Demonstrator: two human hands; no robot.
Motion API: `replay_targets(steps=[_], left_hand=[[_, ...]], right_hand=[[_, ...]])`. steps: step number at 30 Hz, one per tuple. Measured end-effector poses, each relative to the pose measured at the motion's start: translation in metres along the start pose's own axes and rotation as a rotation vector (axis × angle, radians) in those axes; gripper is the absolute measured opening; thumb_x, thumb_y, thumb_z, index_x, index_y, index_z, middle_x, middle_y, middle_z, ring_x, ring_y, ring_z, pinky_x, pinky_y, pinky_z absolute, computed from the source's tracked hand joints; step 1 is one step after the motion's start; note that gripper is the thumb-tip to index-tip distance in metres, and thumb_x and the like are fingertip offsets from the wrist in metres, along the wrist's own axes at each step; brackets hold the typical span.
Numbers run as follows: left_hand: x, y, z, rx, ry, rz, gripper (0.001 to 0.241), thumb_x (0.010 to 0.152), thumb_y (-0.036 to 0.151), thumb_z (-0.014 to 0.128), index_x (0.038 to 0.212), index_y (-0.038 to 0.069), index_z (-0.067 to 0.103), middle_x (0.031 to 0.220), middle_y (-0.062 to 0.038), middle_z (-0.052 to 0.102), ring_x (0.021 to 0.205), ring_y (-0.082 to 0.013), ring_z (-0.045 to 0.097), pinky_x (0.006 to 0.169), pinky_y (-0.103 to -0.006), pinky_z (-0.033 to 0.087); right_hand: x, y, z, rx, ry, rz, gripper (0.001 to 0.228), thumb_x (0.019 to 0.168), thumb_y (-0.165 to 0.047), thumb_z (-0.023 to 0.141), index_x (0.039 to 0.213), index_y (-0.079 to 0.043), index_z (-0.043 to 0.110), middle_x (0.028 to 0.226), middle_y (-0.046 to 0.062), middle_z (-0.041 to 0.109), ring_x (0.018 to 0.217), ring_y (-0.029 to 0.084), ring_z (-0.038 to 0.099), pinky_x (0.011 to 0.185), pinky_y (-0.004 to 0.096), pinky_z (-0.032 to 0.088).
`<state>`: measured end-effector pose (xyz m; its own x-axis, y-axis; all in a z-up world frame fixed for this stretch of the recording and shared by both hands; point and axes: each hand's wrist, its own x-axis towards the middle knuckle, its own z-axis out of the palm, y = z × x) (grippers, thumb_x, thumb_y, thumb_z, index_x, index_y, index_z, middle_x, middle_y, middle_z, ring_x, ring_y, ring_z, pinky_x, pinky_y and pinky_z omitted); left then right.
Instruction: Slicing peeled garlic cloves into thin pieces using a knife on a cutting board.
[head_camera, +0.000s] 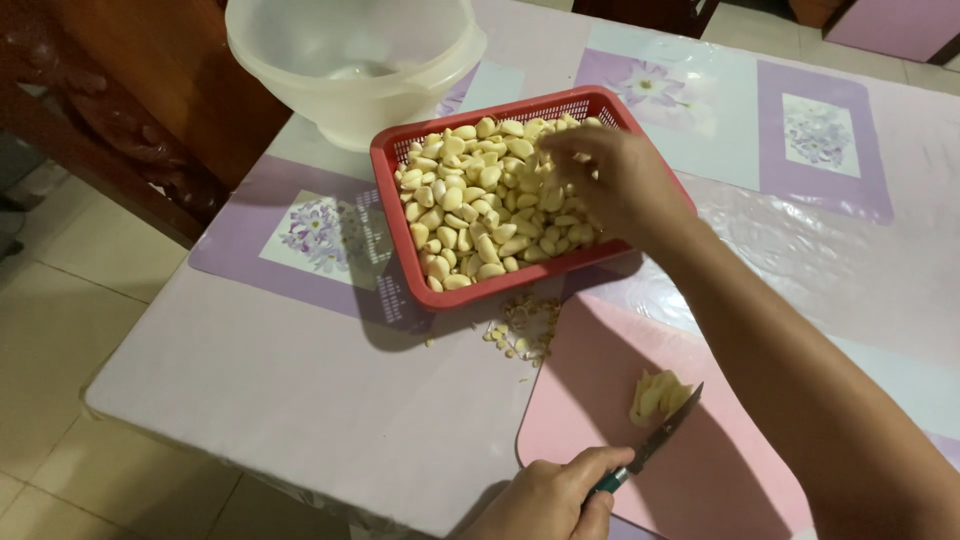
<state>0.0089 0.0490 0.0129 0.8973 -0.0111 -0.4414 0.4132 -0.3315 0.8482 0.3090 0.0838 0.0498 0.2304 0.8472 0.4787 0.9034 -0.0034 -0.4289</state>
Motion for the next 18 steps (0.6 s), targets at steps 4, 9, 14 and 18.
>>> replay_targets(steps=[4, 9, 14, 18], left_hand=[[0.003, 0.002, -0.003, -0.021, -0.024, -0.055, 0.055, 0.102, 0.026, 0.048, 0.156, 0.033, 0.053, 0.081, -0.012, 0.067, 0.069, -0.0259, 0.065, 0.069, -0.0430, 0.048], [-0.002, 0.029, -0.015, 0.032, -0.115, -0.314, 0.054, 0.102, 0.034, 0.045, 0.154, 0.047, 0.051, 0.089, -0.010, 0.061, 0.082, -0.0270, 0.064, 0.074, -0.0427, 0.044], [-0.002, 0.026, -0.013, 0.025, -0.079, -0.324, 0.055, 0.100, 0.034, 0.047, 0.152, 0.051, 0.052, 0.089, -0.004, 0.061, 0.081, -0.0206, 0.063, 0.076, -0.0388, 0.045], [-0.003, 0.023, -0.011, 0.028, -0.082, -0.284, 0.056, 0.101, 0.034, 0.047, 0.155, 0.049, 0.053, 0.088, -0.004, 0.063, 0.080, -0.0201, 0.065, 0.073, -0.0396, 0.045]], right_hand=[[0.027, 0.027, 0.007, -0.039, 0.043, 0.215, 0.031, 0.106, 0.000, 0.056, 0.134, 0.001, 0.071, 0.127, 0.023, 0.073, 0.110, 0.036, 0.072, 0.094, 0.044, 0.063], [0.049, 0.015, 0.008, -0.039, -0.228, 0.581, 0.052, 0.109, -0.021, 0.052, 0.160, -0.017, 0.046, 0.158, 0.013, 0.053, 0.135, 0.030, 0.059, 0.106, 0.048, 0.056], [0.048, 0.039, 0.016, -0.030, -0.317, 0.251, 0.058, 0.095, 0.001, 0.057, 0.151, -0.016, 0.059, 0.156, 0.016, 0.052, 0.136, 0.042, 0.053, 0.106, 0.060, 0.053], [0.038, 0.043, 0.012, -0.053, -0.246, 0.107, 0.056, 0.092, 0.002, 0.069, 0.147, -0.005, 0.061, 0.145, 0.020, 0.061, 0.134, 0.040, 0.057, 0.109, 0.050, 0.051]])
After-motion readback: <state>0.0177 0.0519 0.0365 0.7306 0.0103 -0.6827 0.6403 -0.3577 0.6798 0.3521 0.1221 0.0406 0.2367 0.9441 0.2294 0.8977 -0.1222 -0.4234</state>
